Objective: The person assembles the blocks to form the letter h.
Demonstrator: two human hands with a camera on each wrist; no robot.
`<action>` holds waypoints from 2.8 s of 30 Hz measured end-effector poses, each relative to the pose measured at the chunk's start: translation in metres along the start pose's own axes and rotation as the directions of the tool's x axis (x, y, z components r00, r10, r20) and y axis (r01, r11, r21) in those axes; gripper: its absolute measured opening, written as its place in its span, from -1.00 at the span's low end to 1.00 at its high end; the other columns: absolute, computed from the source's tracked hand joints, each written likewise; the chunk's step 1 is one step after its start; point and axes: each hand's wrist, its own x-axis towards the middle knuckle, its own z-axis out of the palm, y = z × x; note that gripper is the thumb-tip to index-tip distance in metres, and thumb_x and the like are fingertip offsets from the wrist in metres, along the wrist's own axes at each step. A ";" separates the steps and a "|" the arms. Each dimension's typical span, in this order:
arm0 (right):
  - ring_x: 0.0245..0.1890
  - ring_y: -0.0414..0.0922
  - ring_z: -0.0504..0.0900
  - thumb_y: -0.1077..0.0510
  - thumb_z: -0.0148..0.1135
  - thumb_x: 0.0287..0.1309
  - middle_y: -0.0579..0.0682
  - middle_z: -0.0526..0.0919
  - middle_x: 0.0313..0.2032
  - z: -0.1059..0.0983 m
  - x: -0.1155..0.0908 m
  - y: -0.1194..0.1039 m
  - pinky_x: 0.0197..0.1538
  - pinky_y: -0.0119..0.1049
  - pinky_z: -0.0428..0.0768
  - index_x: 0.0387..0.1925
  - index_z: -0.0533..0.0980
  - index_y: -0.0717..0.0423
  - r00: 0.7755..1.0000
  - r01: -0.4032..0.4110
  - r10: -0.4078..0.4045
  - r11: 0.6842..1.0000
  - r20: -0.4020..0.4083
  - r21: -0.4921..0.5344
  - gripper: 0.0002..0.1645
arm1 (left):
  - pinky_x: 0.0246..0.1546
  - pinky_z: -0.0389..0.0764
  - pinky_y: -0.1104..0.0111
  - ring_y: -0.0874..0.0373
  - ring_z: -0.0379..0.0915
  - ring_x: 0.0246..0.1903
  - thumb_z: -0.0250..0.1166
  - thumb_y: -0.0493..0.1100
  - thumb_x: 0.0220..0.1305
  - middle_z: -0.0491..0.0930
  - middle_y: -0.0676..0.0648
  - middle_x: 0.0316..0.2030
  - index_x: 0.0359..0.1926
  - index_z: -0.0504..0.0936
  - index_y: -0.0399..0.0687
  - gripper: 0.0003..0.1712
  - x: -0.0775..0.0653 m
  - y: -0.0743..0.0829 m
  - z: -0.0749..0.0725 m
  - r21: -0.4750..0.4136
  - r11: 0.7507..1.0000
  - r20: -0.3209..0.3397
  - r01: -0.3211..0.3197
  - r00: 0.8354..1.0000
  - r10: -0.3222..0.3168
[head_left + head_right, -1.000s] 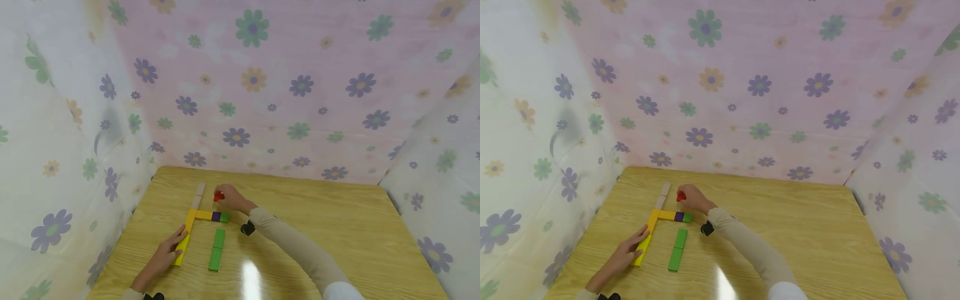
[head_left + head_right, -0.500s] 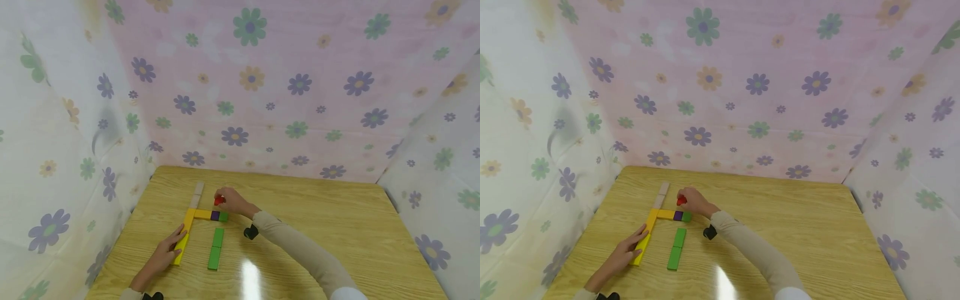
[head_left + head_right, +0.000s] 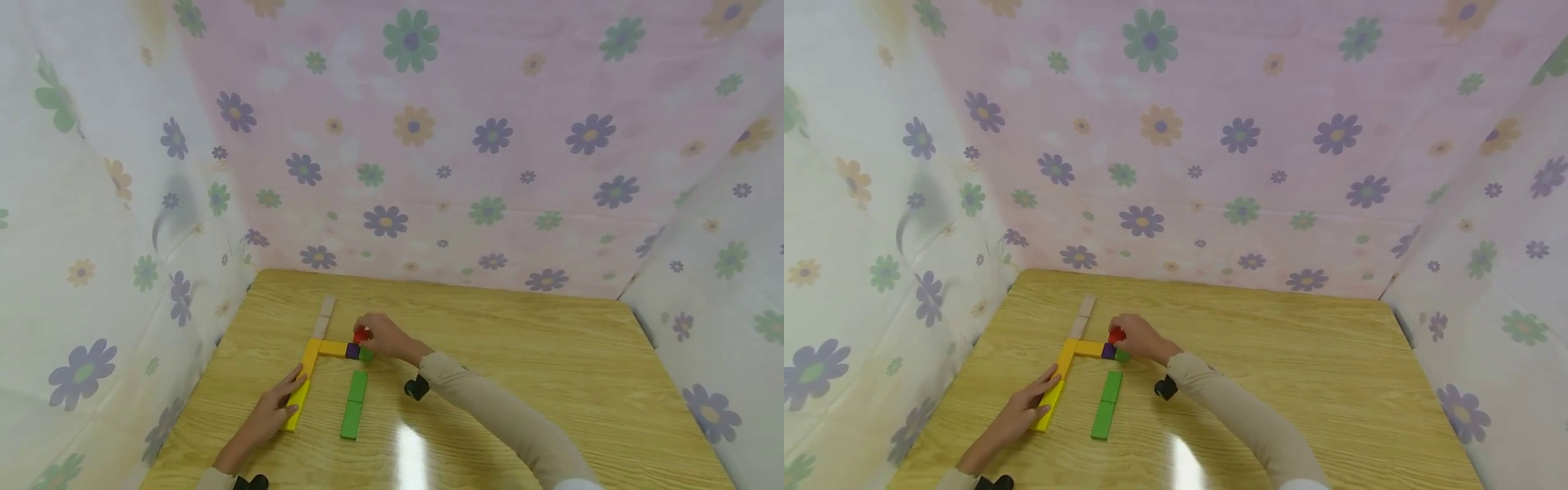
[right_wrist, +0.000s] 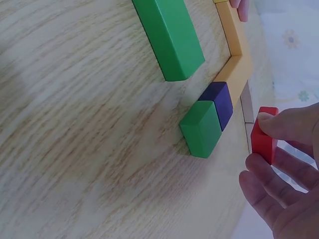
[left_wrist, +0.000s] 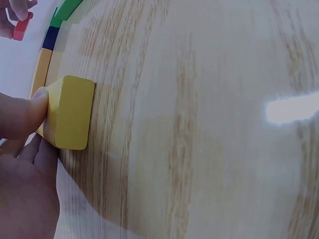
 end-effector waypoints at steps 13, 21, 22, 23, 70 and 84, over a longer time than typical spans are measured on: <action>-0.28 -0.16 0.54 0.30 0.31 0.08 -0.02 0.62 -0.22 0.006 -0.014 0.000 -0.28 -0.48 0.50 -0.17 0.58 0.17 1.000 0.012 -0.012 1.000 0.013 0.014 -0.77 | 0.26 0.12 0.12 -0.05 -0.19 0.40 0.07 -0.58 0.20 -0.06 -0.15 0.44 0.36 0.22 -0.31 -0.32 -0.001 0.000 -0.002 -0.014 1.000 0.011 0.007 1.000 -0.007; -0.34 -0.21 0.48 0.26 0.35 0.06 -0.08 0.61 -0.29 0.017 -0.022 0.000 -0.32 -0.49 0.45 -0.22 0.59 0.13 0.999 0.031 -0.031 1.000 0.008 0.003 -0.80 | 0.28 0.13 0.23 -0.01 -0.20 0.40 0.06 -0.58 0.19 -0.07 -0.09 0.45 0.37 0.21 -0.26 -0.30 0.001 -0.002 0.001 0.006 0.999 0.007 0.037 0.999 -0.037; -0.34 -0.21 0.48 0.26 0.36 0.05 -0.08 0.61 -0.29 0.018 -0.023 0.000 -0.32 -0.49 0.45 -0.23 0.59 0.13 1.000 0.029 -0.029 1.000 0.006 0.006 -0.81 | 0.28 0.13 0.25 0.01 -0.19 0.40 0.06 -0.58 0.19 -0.07 -0.07 0.45 0.37 0.21 -0.25 -0.29 0.002 -0.002 0.001 0.012 0.999 0.003 0.045 0.999 -0.045; -0.34 -0.20 0.48 0.25 0.36 0.05 -0.07 0.61 -0.29 0.020 -0.023 0.000 -0.32 -0.49 0.44 -0.24 0.60 0.13 1.000 0.028 -0.028 1.000 0.004 0.007 -0.81 | 0.27 0.14 0.32 0.03 -0.19 0.40 0.06 -0.58 0.18 -0.06 -0.05 0.45 0.37 0.21 -0.24 -0.29 0.002 -0.002 0.001 0.016 0.998 0.001 0.055 0.998 -0.055; -0.36 -0.29 0.43 0.05 0.36 0.09 -0.03 0.46 -0.13 0.056 -0.053 -0.012 -0.31 -0.53 0.47 -0.18 0.60 0.07 0.994 0.020 -0.026 0.998 -0.108 -0.054 -0.72 | 0.24 0.17 0.08 -0.11 -0.19 0.39 0.07 -0.56 0.20 -0.07 -0.19 0.44 0.37 0.20 -0.29 -0.31 0.002 -0.003 -0.003 0.016 1.000 0.026 -0.026 0.999 0.025; 0.00 -0.07 0.40 -0.45 0.16 0.01 0.15 0.35 0.21 0.075 -0.087 -0.034 -0.14 -0.30 0.53 0.19 0.44 0.04 0.991 0.099 -0.123 0.944 -0.055 -0.314 -0.13 | 0.24 0.21 0.20 -0.14 -0.17 0.39 0.08 -0.55 0.21 -0.07 -0.21 0.44 0.37 0.21 -0.30 -0.32 -0.001 -0.001 -0.004 0.050 0.998 0.023 -0.040 0.999 0.038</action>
